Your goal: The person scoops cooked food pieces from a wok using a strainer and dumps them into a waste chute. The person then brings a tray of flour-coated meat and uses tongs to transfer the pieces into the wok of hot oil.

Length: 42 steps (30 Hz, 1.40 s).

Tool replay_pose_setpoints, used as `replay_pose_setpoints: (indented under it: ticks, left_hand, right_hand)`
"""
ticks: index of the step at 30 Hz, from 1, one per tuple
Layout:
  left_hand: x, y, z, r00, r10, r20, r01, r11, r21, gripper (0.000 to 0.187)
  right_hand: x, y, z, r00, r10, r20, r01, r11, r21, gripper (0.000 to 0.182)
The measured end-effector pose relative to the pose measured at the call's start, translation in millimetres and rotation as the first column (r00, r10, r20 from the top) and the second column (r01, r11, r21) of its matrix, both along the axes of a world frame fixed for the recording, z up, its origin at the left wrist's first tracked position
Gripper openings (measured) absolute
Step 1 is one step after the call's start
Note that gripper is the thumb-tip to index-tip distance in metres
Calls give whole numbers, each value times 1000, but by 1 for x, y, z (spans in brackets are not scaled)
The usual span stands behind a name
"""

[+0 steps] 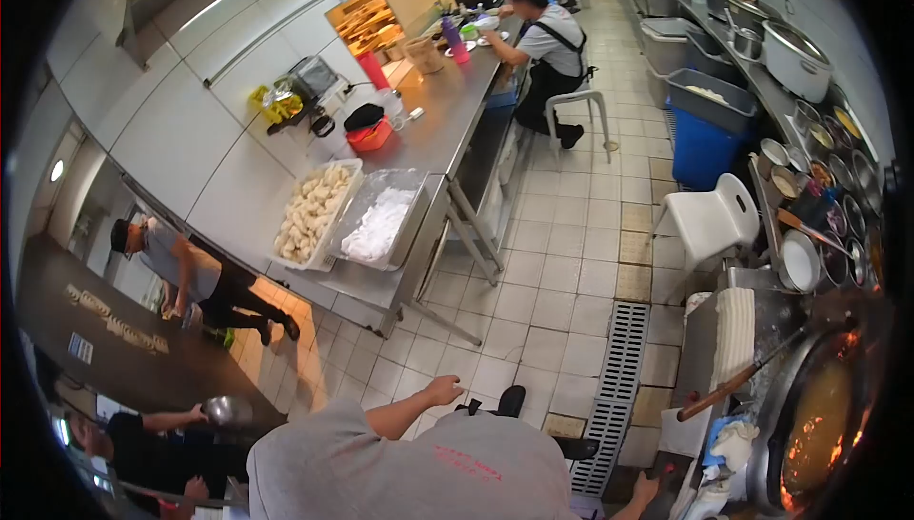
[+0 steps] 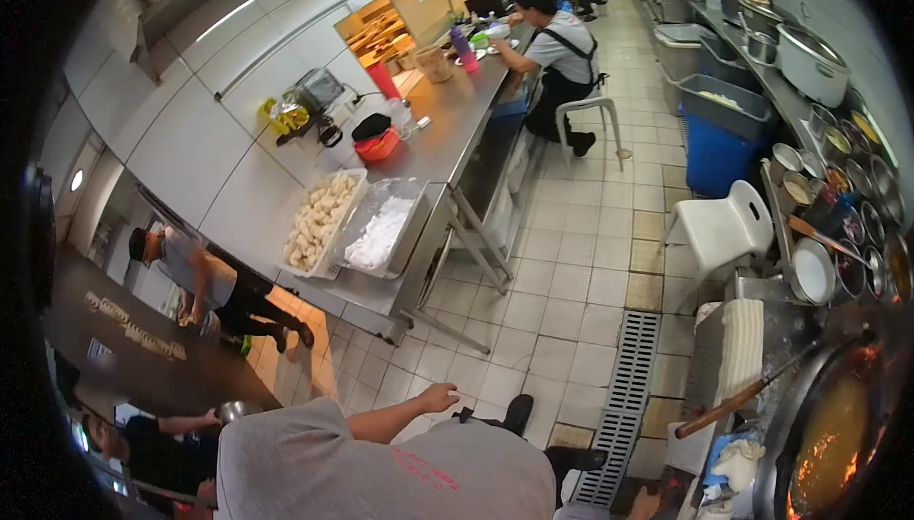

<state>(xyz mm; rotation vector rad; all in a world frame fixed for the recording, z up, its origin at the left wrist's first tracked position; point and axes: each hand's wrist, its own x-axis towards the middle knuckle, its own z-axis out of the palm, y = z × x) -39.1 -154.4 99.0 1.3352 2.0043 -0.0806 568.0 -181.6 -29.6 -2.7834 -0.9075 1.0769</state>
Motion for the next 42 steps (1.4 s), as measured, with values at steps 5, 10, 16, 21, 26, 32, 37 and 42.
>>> replay_pose_setpoints:
  ticks: [5,10,16,21,26,32,37,42]
  left_hand:
    - [-23,-30,14,976,217,37,-214,975,-63,53]
    - [-58,-35,6,780,567,265,-590,807,10,45]
    - [-139,42,56,297,635,713,-944,308,119,27]
    - [-235,109,68,-172,317,933,-983,2,-182,40]
    - [-264,153,114,-255,292,922,-966,-124,-228,41]
    - [-308,163,105,-173,451,876,-982,-143,-121,33]
    - [-338,146,56,-6,188,982,-991,132,-32,32]
    - [-274,157,107,26,458,888,-999,44,6,24]
  right_hand:
    - [2,-11,-20,989,94,110,-102,993,62,73]
    - [-30,2,68,972,221,76,-219,975,-31,63]
    - [-29,-72,-35,714,164,680,-467,836,289,65]
    - [-59,-99,-4,714,152,684,-399,891,218,61]
    - [-88,-110,17,722,117,682,-300,941,156,59]
    - [-120,-157,33,713,-45,700,9,998,56,59]
    - [-140,-261,-5,664,-329,671,444,896,0,62]
    - [-217,-229,106,609,-580,541,742,659,-127,70]
